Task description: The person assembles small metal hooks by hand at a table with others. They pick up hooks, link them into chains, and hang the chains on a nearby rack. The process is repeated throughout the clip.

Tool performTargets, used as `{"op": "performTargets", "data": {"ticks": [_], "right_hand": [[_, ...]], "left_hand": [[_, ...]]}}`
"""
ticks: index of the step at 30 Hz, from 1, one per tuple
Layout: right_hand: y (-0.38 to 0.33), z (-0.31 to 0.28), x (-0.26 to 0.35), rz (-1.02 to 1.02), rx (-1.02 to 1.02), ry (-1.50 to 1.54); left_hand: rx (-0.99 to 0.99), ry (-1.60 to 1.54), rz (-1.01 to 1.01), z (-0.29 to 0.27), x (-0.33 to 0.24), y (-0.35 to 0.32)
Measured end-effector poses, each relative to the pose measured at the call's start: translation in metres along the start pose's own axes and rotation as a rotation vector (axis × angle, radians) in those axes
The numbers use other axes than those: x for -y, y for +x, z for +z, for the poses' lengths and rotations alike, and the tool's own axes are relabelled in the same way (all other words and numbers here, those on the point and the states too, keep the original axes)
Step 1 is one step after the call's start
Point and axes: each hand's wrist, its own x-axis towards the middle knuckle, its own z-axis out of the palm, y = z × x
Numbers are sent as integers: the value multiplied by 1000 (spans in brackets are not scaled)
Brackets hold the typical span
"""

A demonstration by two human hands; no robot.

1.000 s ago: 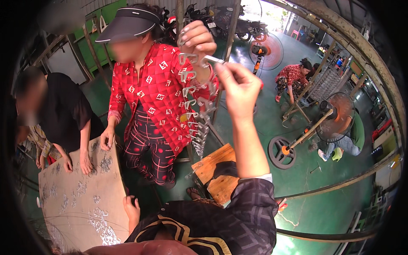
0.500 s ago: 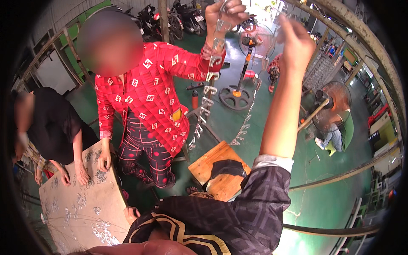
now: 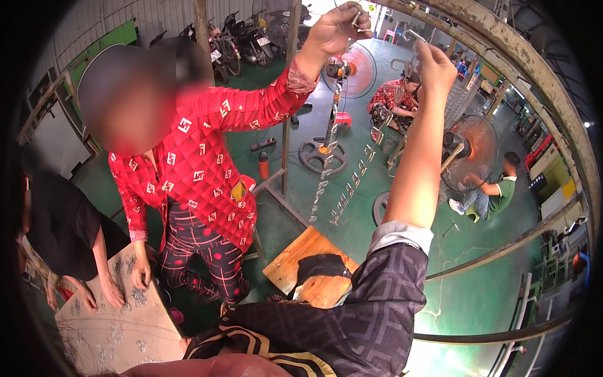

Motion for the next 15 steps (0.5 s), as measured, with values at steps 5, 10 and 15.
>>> {"op": "performTargets", "data": {"ticks": [5, 10, 15], "right_hand": [[49, 39, 23, -68, -1, 76], [93, 0, -21, -17, -89, 26], [138, -2, -22, -50, -59, 42]], "left_hand": [[742, -1190, 514, 50, -171, 427], [745, -1205, 452, 101, -146, 459], [751, -1181, 474, 90, -148, 486]]}}
